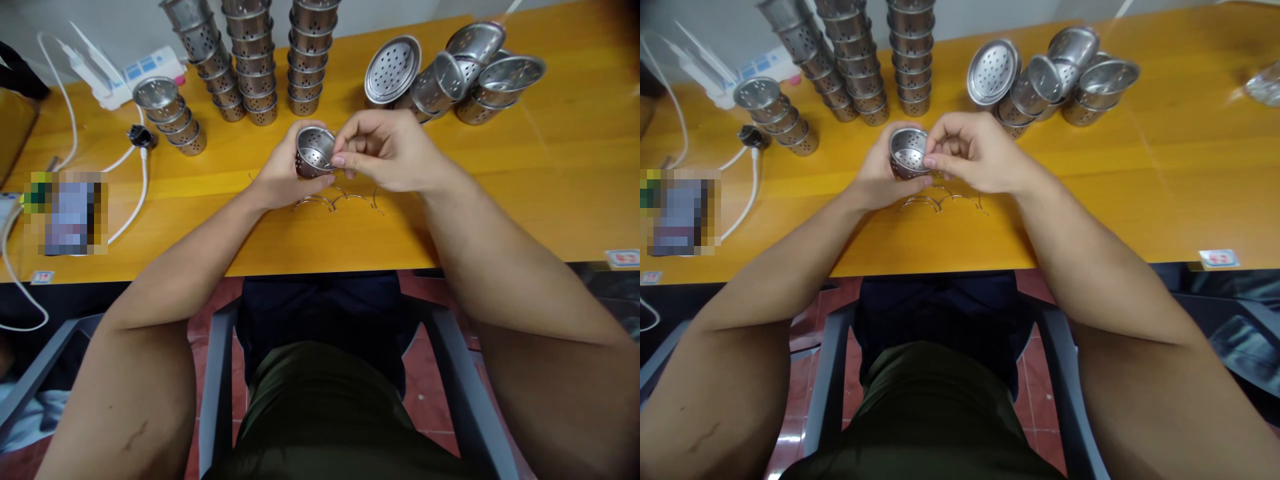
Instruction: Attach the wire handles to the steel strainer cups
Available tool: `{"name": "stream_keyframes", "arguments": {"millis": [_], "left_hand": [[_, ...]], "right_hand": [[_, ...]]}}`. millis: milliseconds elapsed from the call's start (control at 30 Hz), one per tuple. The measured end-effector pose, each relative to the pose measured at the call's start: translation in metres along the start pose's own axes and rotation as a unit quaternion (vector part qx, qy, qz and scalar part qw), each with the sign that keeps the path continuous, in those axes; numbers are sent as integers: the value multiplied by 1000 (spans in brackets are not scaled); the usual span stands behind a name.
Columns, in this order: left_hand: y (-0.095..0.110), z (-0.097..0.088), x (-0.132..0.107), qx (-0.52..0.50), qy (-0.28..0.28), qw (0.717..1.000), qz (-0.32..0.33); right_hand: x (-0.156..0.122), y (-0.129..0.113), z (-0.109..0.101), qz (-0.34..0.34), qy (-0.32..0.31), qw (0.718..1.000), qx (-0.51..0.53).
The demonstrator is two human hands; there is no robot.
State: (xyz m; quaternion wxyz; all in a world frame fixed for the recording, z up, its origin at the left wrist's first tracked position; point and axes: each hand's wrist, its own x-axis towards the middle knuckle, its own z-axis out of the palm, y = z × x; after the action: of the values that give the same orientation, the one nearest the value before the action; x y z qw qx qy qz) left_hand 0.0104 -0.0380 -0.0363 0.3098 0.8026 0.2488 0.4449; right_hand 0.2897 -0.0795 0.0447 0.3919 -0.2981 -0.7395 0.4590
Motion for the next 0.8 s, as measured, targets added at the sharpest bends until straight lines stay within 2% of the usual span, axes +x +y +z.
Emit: {"name": "stream_keyframes", "arguments": {"millis": [133,233,467,567,700,800], "left_hand": [[3,1,1,20,10,999,-30],[4,0,1,22,10,999,-29],[2,0,-2,21,-9,1000,-13],[-4,0,0,18,5,999,-32],[-11,-3,4,7,50,998,-44],[-8,-3,6,6,49,997,-60]], "right_hand": [[0,-2,4,31,17,999,-24],[0,-5,7,57,33,997,-29],[-2,-8,4,3,-17,1000,8],[-1,-7,0,-24,7,999,-28],[-2,-7,0,-40,60,993,-92],[-4,-6,-1,-36,29,990,-132]]}}
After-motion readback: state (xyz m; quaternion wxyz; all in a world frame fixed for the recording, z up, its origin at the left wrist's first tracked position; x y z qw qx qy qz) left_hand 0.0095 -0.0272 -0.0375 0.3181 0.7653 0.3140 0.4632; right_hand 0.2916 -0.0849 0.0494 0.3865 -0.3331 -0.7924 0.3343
